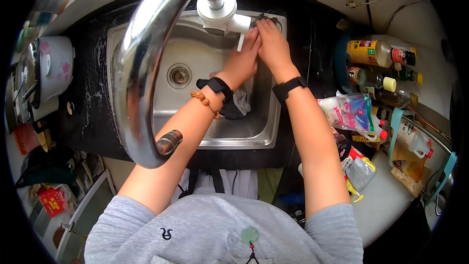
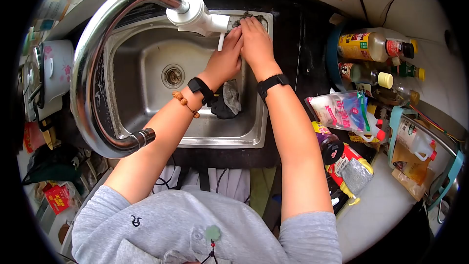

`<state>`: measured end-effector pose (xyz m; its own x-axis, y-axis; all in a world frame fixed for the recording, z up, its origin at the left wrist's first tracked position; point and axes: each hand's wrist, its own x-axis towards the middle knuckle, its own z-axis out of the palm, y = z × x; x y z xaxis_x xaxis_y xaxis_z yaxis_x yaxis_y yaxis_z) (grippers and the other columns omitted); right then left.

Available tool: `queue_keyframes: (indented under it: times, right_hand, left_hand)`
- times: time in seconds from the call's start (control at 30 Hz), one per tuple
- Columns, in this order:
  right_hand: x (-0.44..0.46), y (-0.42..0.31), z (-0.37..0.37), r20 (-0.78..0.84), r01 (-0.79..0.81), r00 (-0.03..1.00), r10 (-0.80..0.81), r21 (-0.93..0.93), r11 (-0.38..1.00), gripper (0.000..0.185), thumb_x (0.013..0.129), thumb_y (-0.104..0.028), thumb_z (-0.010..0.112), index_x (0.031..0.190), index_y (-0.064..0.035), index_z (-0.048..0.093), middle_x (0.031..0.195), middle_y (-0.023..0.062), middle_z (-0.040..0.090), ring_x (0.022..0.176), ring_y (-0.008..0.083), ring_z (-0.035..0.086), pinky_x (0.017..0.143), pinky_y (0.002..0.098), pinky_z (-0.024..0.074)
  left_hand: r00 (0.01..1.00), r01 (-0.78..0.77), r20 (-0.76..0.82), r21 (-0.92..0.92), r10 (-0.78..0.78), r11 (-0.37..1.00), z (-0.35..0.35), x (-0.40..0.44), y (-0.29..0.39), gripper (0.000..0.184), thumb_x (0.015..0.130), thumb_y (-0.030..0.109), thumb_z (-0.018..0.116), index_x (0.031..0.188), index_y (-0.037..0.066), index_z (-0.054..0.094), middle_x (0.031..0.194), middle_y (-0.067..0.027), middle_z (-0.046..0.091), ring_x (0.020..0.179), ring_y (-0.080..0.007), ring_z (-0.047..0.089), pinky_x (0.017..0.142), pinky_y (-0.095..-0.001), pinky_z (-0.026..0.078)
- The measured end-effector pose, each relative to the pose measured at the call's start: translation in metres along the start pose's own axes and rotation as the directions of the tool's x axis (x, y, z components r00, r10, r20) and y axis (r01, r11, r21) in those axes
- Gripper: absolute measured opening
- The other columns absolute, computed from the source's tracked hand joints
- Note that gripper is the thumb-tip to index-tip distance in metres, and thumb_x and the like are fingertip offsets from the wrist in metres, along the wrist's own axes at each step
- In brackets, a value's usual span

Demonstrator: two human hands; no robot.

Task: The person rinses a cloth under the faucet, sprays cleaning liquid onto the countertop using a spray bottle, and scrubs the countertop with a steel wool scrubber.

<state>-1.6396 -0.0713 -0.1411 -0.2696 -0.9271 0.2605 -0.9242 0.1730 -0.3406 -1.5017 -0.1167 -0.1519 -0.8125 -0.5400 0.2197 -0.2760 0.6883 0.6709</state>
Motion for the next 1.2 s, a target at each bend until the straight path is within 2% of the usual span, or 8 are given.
queue_keyframes:
  times: [0.17,0.37,0.5,0.7,0.87,0.97,1.13,1.2]
  right_hand:
    - [-0.022,-0.006,-0.007,-0.002,-0.181,0.983,0.181,-0.08,0.98,0.046,0.08,-0.001,0.062,0.125,0.0071,0.057,0.127,0.0212,0.061,0.126,0.0345,0.054,0.109,0.0396,0.0424]
    - [-0.007,0.011,-0.004,-0.025,-0.099,0.995,0.098,-0.009,0.995,0.052,0.076,0.001,0.063,0.128,0.007,0.056,0.133,0.0232,0.059,0.129,0.0364,0.051,0.11,0.0407,0.0413]
    - [-0.02,0.003,-0.013,0.047,-0.184,0.982,0.183,0.023,0.983,0.053,0.075,0.003,0.064,0.127,0.006,0.056,0.132,0.0228,0.059,0.129,0.0365,0.051,0.109,0.0419,0.0422]
    - [-0.015,0.007,-0.002,-0.076,-0.115,0.991,0.111,-0.045,0.992,0.053,0.075,0.001,0.064,0.128,0.005,0.057,0.129,0.0211,0.061,0.127,0.0345,0.053,0.109,0.042,0.0418]
    - [-0.025,0.001,0.001,-0.009,-0.194,0.981,0.195,-0.129,0.972,0.05,0.089,-0.011,0.055,0.135,0.0078,0.049,0.139,0.0221,0.054,0.134,0.0347,0.047,0.115,0.0409,0.036]
    - [-0.024,-0.008,0.026,-0.131,-0.249,0.966,0.224,-0.229,0.941,0.052,0.091,-0.012,0.053,0.139,0.0074,0.046,0.145,0.0245,0.048,0.139,0.0364,0.042,0.117,0.041,0.0326]
    - [0.015,-0.002,0.017,0.022,-0.025,0.999,0.023,0.115,0.993,0.06,0.083,-0.001,0.059,0.141,0.0059,0.044,0.148,0.0265,0.045,0.142,0.0405,0.037,0.118,0.0459,0.0318]
    - [0.013,-0.014,0.01,0.068,-0.023,0.998,0.016,0.102,0.995,0.063,0.079,0.002,0.06,0.14,0.0048,0.046,0.146,0.0253,0.047,0.141,0.0392,0.039,0.118,0.045,0.0318]
  left_hand:
    - [0.999,-0.032,0.02,0.041,0.031,0.999,0.013,0.006,0.007,0.074,0.077,0.0,0.06,0.148,0.003,0.039,0.156,-0.0163,0.035,0.146,-0.0334,0.032,0.113,-0.0431,0.04]
    - [0.999,-0.013,0.036,-0.006,0.013,1.0,0.008,0.015,0.008,0.072,0.08,0.001,0.059,0.148,-0.001,0.037,0.152,-0.0236,0.039,0.143,-0.0399,0.035,0.12,-0.0457,0.028]
    - [0.999,-0.05,-0.006,0.058,0.05,0.997,0.015,0.018,0.009,0.071,0.081,0.007,0.061,0.147,-0.004,0.037,0.151,-0.0246,0.04,0.142,-0.0399,0.036,0.12,-0.046,0.028]
    - [0.996,-0.084,0.014,0.082,0.083,0.993,0.012,0.023,0.0,0.072,0.079,0.009,0.063,0.146,-0.006,0.038,0.148,-0.0257,0.044,0.139,-0.0408,0.04,0.118,-0.0457,0.031]
    - [0.993,-0.117,-0.025,0.049,0.118,0.992,0.015,0.032,0.001,0.072,0.076,0.006,0.064,0.143,-0.006,0.041,0.149,-0.026,0.04,0.139,-0.0409,0.038,0.117,-0.0497,0.03]
    - [0.987,-0.147,-0.045,0.118,0.153,0.982,0.016,0.015,-0.005,0.077,0.077,0.005,0.064,0.148,-0.003,0.037,0.151,-0.0273,0.038,0.139,-0.0401,0.038,0.114,-0.0465,0.034]
    - [0.995,-0.012,-0.099,0.11,0.023,0.994,0.005,0.005,-0.021,0.077,0.078,-0.001,0.06,0.151,0.002,0.035,0.152,-0.0256,0.037,0.13,-0.0437,0.046,0.108,-0.0464,0.04]
    - [0.99,0.04,-0.138,0.096,-0.027,0.995,0.0,0.0,-0.019,0.078,0.079,-0.001,0.059,0.152,0.003,0.033,0.153,-0.0247,0.036,0.121,-0.0446,0.051,0.105,-0.0474,0.044]
